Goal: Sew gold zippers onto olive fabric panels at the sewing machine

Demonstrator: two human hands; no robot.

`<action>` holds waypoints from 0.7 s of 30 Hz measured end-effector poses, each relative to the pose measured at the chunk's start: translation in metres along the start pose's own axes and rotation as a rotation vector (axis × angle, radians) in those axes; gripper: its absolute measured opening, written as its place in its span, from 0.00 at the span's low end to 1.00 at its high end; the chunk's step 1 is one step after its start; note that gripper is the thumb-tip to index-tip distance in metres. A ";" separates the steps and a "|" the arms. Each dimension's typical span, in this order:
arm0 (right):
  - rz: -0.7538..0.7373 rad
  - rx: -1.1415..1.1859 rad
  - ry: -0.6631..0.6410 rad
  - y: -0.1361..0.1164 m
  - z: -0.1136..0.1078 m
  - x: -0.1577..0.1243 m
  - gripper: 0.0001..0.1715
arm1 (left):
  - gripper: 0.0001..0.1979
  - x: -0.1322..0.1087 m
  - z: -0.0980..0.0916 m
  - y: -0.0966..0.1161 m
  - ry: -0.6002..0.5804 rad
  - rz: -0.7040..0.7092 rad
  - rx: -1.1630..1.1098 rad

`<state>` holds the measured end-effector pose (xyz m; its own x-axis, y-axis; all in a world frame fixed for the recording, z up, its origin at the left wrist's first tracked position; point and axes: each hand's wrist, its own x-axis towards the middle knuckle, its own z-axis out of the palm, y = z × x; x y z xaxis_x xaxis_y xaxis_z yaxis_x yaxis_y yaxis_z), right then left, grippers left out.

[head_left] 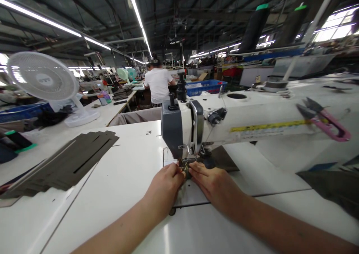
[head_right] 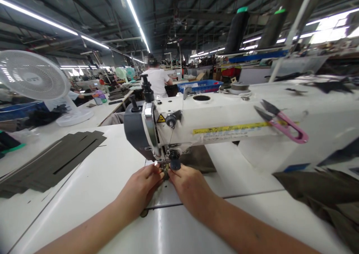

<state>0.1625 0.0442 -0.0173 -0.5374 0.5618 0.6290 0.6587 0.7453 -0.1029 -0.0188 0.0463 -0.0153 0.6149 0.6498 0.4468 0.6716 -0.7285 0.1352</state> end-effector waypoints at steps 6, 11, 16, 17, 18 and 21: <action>-0.016 0.012 -0.011 0.001 0.001 0.001 0.15 | 0.09 0.003 -0.002 0.002 0.015 -0.001 0.034; -0.009 0.016 -0.007 0.002 0.002 0.001 0.15 | 0.07 0.004 -0.002 0.001 0.009 -0.018 0.036; 0.040 0.069 -0.037 0.002 0.001 0.001 0.12 | 0.08 0.003 -0.003 -0.002 0.034 -0.047 -0.072; 0.048 0.072 -0.041 0.002 0.001 0.001 0.11 | 0.08 0.003 -0.003 -0.002 0.039 -0.050 -0.078; 0.051 0.072 -0.040 0.002 0.001 0.001 0.12 | 0.08 0.003 -0.004 -0.002 0.041 -0.053 -0.079; 0.052 0.069 -0.036 0.003 0.002 0.001 0.13 | 0.09 0.003 -0.005 -0.002 0.043 -0.055 -0.096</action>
<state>0.1626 0.0483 -0.0185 -0.5227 0.6122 0.5933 0.6491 0.7370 -0.1885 -0.0200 0.0487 -0.0092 0.5589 0.6807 0.4736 0.6597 -0.7110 0.2433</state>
